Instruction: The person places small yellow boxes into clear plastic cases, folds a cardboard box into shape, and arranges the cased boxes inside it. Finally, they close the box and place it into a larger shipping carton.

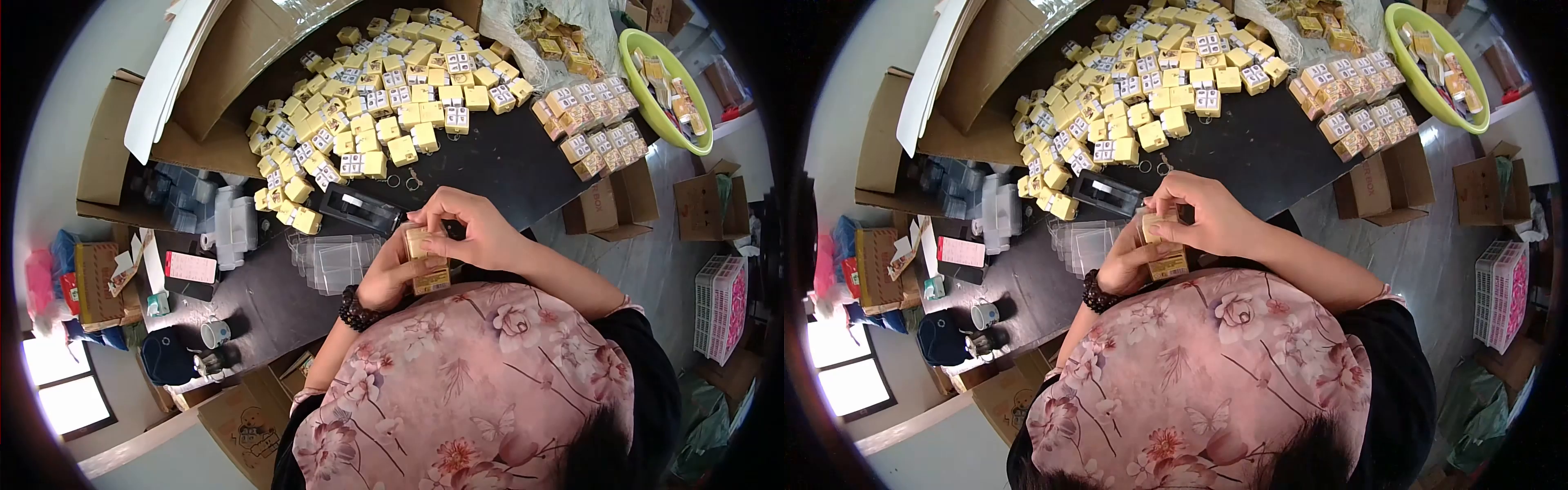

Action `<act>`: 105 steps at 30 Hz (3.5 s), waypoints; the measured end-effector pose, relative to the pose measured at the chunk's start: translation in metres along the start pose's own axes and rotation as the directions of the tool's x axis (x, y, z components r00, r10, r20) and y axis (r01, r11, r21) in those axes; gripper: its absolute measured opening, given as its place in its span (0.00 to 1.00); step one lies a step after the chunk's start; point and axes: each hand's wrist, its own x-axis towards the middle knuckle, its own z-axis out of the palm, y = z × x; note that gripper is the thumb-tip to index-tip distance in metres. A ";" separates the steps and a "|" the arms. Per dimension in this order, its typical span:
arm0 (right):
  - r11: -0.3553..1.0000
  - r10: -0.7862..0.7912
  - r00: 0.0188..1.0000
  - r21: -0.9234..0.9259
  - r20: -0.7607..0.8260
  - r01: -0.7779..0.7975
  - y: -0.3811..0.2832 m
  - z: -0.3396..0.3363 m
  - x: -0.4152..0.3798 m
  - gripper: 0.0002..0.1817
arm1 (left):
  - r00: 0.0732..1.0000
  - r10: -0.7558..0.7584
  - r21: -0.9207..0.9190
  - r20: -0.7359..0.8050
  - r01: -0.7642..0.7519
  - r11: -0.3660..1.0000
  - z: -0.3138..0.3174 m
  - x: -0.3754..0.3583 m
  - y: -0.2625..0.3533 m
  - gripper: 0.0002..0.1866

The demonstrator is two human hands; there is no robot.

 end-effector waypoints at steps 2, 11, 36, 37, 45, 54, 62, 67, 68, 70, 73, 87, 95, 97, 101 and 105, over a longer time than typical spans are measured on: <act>0.999 0.049 0.998 -0.008 -0.040 -0.050 -0.002 0.003 0.001 0.10 | 0.999 0.021 0.001 -0.041 -0.021 1.000 0.000 -0.002 -0.001 0.26; 0.992 0.122 0.987 -0.032 0.102 -0.119 0.007 0.006 0.003 0.07 | 0.994 0.011 0.028 -0.106 -0.009 1.000 -0.005 -0.015 -0.006 0.28; 0.801 0.592 0.804 -0.074 -0.057 -0.595 0.116 0.026 0.015 0.08 | 0.878 0.037 -0.050 -0.477 -0.068 0.996 -0.056 -0.031 -0.015 0.25; 0.824 0.520 0.843 -0.180 -0.138 -0.538 0.120 0.028 0.011 0.09 | 0.874 0.053 -0.039 -0.483 -0.082 0.996 -0.056 -0.029 -0.015 0.25; 0.873 0.398 0.917 0.301 0.014 -0.383 0.046 0.040 0.007 0.20 | 0.803 0.234 0.262 -0.548 -0.102 0.960 -0.030 -0.030 -0.019 0.20; 0.712 0.492 0.870 0.559 0.033 -0.424 0.036 0.037 -0.003 0.08 | 0.757 0.432 0.528 -0.491 -0.137 0.838 -0.017 -0.028 -0.012 0.21; 0.756 0.554 0.823 0.338 0.126 -0.561 0.019 0.035 0.002 0.11 | 0.686 0.650 0.879 -0.326 -0.034 0.476 -0.012 -0.022 -0.004 0.24; 0.700 0.633 0.746 0.261 0.205 -0.665 0.027 0.032 0.001 0.12 | 0.670 0.736 0.994 -0.102 0.038 0.103 -0.006 -0.023 0.004 0.26; 0.709 0.628 0.752 0.249 0.200 -0.659 0.027 0.032 0.001 0.12 | 0.671 0.737 0.997 -0.083 0.057 0.060 -0.004 -0.023 0.006 0.26; 0.718 0.624 0.757 0.239 0.196 -0.653 0.031 0.031 0.000 0.12 | 0.674 0.736 0.997 -0.063 0.075 0.017 -0.003 -0.024 0.005 0.27; 0.774 0.556 0.808 0.233 0.194 -0.588 0.039 0.030 -0.002 0.12 | 0.680 0.725 0.994 -0.110 0.055 0.098 -0.007 -0.024 -0.001 0.26; 0.507 0.675 0.687 0.506 0.270 -0.698 0.035 0.049 -0.004 0.16 | 0.702 0.572 0.576 -0.424 -0.278 0.769 -0.009 -0.028 -0.031 0.20; 0.629 0.697 0.697 0.321 0.170 -0.708 0.035 0.051 0.001 0.20 | 0.679 0.549 0.534 -0.487 -0.266 0.802 -0.021 -0.026 -0.046 0.22; 0.549 0.749 0.621 0.308 0.231 -0.777 0.036 0.051 -0.001 0.21 | 0.690 0.523 0.477 -0.500 -0.285 0.831 -0.023 -0.027 -0.045 0.22; 0.581 0.727 0.642 0.280 0.243 -0.764 0.041 0.057 -0.007 0.21 | 0.648 0.534 0.352 -0.543 -0.402 0.845 -0.018 -0.023 -0.029 0.27; 0.864 0.498 0.862 0.144 -0.100 -0.482 0.052 0.062 -0.007 0.18 | 0.610 0.537 0.271 -0.582 -0.477 0.836 -0.011 -0.021 -0.018 0.30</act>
